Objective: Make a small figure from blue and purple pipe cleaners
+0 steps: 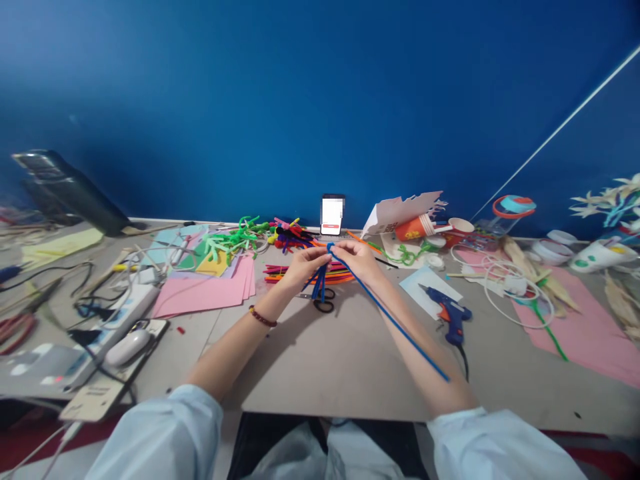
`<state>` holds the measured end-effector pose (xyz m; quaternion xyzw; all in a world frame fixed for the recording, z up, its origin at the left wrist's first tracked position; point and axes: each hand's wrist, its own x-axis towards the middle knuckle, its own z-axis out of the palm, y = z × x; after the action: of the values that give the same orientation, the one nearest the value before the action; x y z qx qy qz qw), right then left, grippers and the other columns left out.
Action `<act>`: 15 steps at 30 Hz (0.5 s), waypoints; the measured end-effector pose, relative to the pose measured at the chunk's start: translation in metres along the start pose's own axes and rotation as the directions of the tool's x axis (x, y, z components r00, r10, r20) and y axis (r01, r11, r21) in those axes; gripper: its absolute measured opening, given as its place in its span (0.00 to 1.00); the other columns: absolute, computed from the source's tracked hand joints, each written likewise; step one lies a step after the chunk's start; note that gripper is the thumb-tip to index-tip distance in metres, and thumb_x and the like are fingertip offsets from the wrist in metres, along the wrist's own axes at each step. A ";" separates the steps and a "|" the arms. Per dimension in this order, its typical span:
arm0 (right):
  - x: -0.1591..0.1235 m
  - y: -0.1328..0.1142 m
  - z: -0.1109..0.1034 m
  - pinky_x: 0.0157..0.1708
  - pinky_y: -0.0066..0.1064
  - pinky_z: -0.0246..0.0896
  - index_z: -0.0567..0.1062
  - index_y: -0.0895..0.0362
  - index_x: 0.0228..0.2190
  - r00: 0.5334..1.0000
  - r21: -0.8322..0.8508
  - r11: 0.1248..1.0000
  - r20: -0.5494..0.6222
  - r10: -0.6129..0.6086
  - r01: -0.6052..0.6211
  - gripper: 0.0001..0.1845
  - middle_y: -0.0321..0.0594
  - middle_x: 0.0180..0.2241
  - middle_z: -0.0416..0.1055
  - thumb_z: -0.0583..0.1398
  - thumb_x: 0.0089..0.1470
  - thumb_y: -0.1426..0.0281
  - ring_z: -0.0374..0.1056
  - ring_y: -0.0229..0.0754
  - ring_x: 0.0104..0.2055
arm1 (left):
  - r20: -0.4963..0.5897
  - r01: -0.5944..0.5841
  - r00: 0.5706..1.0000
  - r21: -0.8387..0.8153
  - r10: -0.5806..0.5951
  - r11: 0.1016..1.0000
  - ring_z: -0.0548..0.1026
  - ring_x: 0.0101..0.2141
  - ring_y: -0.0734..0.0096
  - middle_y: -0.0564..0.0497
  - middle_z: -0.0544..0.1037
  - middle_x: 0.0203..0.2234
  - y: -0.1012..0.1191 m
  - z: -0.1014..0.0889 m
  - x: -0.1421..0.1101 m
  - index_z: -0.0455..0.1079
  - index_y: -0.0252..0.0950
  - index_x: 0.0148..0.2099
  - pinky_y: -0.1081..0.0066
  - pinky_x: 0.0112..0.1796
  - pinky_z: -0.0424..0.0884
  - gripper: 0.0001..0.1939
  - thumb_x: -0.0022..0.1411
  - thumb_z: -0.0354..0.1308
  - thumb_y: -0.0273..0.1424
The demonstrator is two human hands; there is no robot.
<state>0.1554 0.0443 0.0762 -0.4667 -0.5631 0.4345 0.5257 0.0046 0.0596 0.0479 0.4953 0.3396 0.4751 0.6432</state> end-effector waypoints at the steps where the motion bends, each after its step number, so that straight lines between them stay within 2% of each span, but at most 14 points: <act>1: -0.001 -0.001 -0.001 0.36 0.32 0.62 0.75 0.58 0.24 1.000 -0.008 1.000 -0.004 0.016 -0.016 0.14 0.37 0.26 0.74 0.64 0.39 0.59 0.68 0.39 0.31 | -0.001 0.012 1.000 -0.013 -0.012 1.000 0.73 0.25 0.76 0.51 0.77 0.25 0.000 0.001 0.000 0.75 0.33 0.35 0.73 0.31 0.70 0.18 0.41 0.69 0.36; 5: -0.021 -0.015 -0.015 0.39 0.34 0.63 0.76 0.57 0.31 0.997 -0.084 0.995 -0.074 0.037 -0.043 0.16 0.41 0.33 0.76 0.61 0.45 0.58 0.70 0.42 0.36 | -0.059 0.024 0.998 -0.057 -0.027 0.998 0.73 0.24 0.76 0.52 0.77 0.24 0.006 0.006 -0.004 0.75 0.32 0.34 0.74 0.31 0.70 0.17 0.39 0.70 0.34; 7: -0.046 -0.031 -0.029 0.40 0.35 0.63 0.75 0.57 0.32 0.994 -0.232 0.973 -0.113 -0.006 -0.021 0.15 0.42 0.35 0.75 0.60 0.47 0.59 0.70 0.43 0.37 | -0.064 0.036 0.997 -0.082 -0.041 0.996 0.73 0.24 0.76 0.52 0.76 0.22 0.009 0.008 -0.005 0.75 0.32 0.32 0.74 0.30 0.70 0.17 0.39 0.70 0.35; 10: -0.099 -0.049 -0.055 0.43 0.36 0.62 0.75 0.54 0.35 0.973 -0.489 0.872 -0.199 -0.112 0.000 0.14 0.42 0.39 0.75 0.57 0.52 0.59 0.70 0.44 0.41 | -0.059 0.052 0.997 -0.087 -0.058 0.995 0.73 0.24 0.76 0.52 0.75 0.21 0.007 0.008 -0.006 0.74 0.32 0.31 0.75 0.28 0.69 0.17 0.39 0.70 0.36; 12: -0.139 -0.046 -0.074 0.43 0.35 0.62 0.75 0.54 0.34 0.920 -0.599 0.801 -0.318 -0.229 -0.007 0.13 0.42 0.37 0.75 0.56 0.54 0.60 0.70 0.44 0.40 | -0.049 0.044 0.998 -0.061 -0.047 0.997 0.72 0.23 0.76 0.52 0.75 0.21 0.003 0.007 -0.005 0.74 0.32 0.31 0.76 0.27 0.68 0.16 0.41 0.69 0.38; 15: -0.193 -0.013 -0.101 0.43 0.37 0.62 0.74 0.55 0.35 0.853 -0.762 0.636 -0.409 -0.325 -0.123 0.15 0.46 0.38 0.74 0.54 0.55 0.59 0.70 0.48 0.41 | -0.066 0.034 0.997 -0.072 -0.038 0.997 0.72 0.23 0.77 0.53 0.73 0.20 0.001 0.006 -0.003 0.72 0.32 0.28 0.76 0.27 0.68 0.16 0.41 0.69 0.39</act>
<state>0.2577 -0.1484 0.0600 -0.7080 -0.5587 -0.0164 0.4318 0.0087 0.0553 0.0508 0.4497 0.3526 0.4916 0.6571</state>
